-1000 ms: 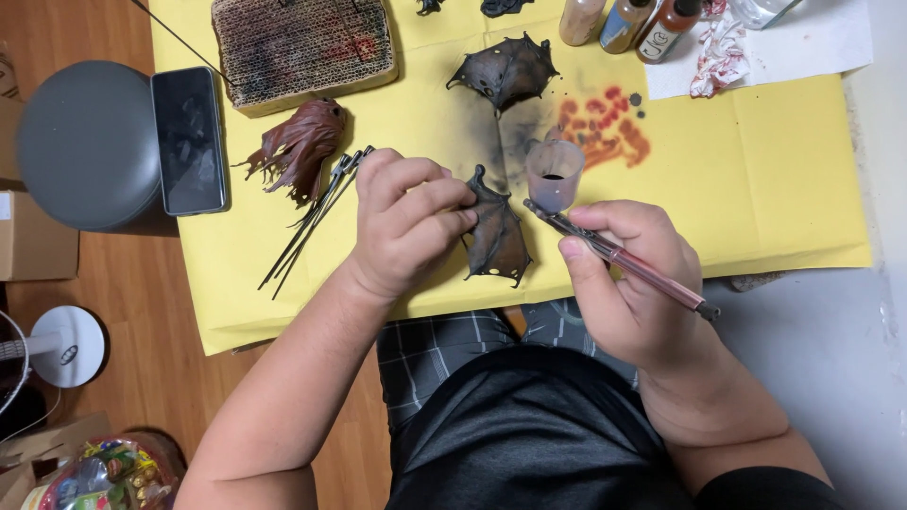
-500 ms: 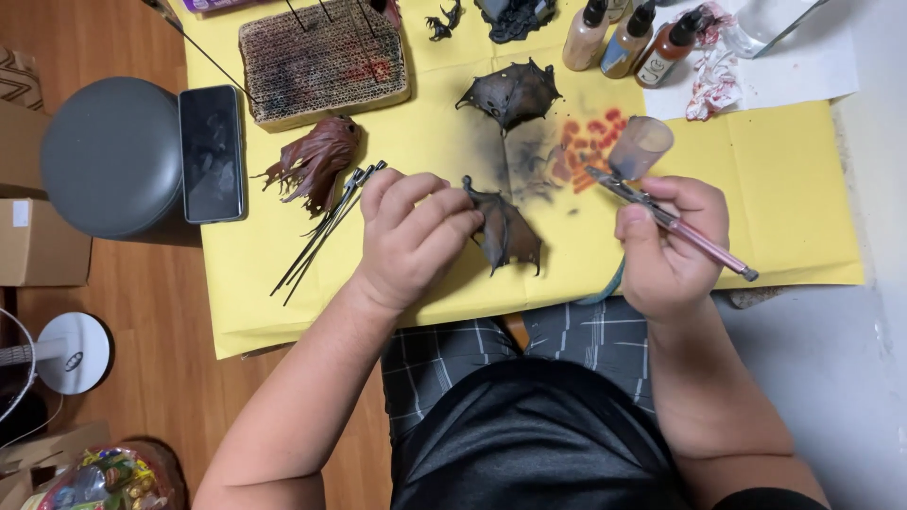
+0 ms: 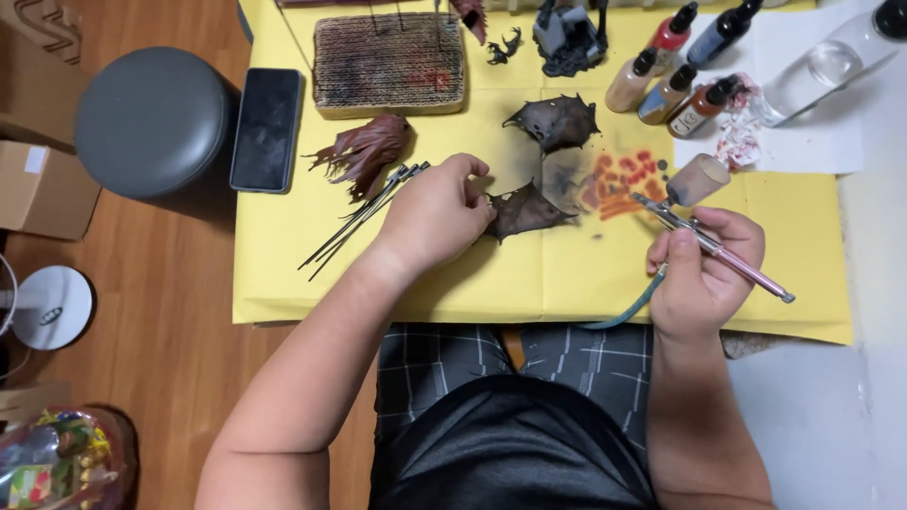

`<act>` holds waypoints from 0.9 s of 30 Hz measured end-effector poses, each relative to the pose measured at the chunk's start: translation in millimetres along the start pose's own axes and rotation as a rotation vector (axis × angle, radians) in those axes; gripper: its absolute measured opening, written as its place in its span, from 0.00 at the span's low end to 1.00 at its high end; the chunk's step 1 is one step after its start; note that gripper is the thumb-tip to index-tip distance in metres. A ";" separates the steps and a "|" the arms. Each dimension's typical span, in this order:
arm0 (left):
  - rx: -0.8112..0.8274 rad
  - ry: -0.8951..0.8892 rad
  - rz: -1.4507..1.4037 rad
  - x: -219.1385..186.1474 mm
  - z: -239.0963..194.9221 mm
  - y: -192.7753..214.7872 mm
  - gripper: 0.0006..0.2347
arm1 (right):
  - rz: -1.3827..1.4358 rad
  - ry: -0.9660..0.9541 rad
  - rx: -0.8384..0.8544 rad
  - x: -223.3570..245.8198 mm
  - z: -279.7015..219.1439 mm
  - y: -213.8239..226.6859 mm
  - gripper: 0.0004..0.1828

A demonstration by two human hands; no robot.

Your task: Using an airbrush to apply paint to a small model wing while rotating the part for even coverage.

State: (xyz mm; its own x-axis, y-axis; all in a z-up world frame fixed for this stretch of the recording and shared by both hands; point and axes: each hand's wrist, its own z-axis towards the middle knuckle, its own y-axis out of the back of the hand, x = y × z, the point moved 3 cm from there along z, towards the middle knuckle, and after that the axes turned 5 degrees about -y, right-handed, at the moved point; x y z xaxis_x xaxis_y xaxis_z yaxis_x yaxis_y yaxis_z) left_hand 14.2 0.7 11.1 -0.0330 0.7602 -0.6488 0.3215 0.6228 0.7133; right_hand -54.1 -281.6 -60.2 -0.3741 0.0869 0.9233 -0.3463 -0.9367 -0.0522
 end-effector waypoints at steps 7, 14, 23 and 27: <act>-0.147 -0.769 -0.112 -13.4 -110.5 19.8 0.04 | -0.020 -0.004 -0.021 2.2 0.2 2.0 0.06; 0.444 -0.274 -0.261 119.8 -204.5 -93.2 0.13 | -0.033 -0.027 -0.001 7.2 -2.8 -3.7 0.07; 0.663 0.243 -0.566 201.1 -282.0 -112.9 0.10 | -0.084 0.011 -0.044 12.1 -1.0 -9.8 0.08; 0.429 0.077 -0.651 214.6 -278.4 -127.1 0.14 | -0.062 -0.002 -0.051 9.0 -1.5 -8.2 0.07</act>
State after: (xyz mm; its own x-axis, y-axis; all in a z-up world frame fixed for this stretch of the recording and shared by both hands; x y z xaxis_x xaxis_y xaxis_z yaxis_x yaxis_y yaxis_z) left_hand -297.2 136.2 -145.0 -0.4008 0.2869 -0.8701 0.5519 0.8336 0.0207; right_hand -56.0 -272.6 -52.0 -0.3490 0.1438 0.9260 -0.4125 -0.9109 -0.0140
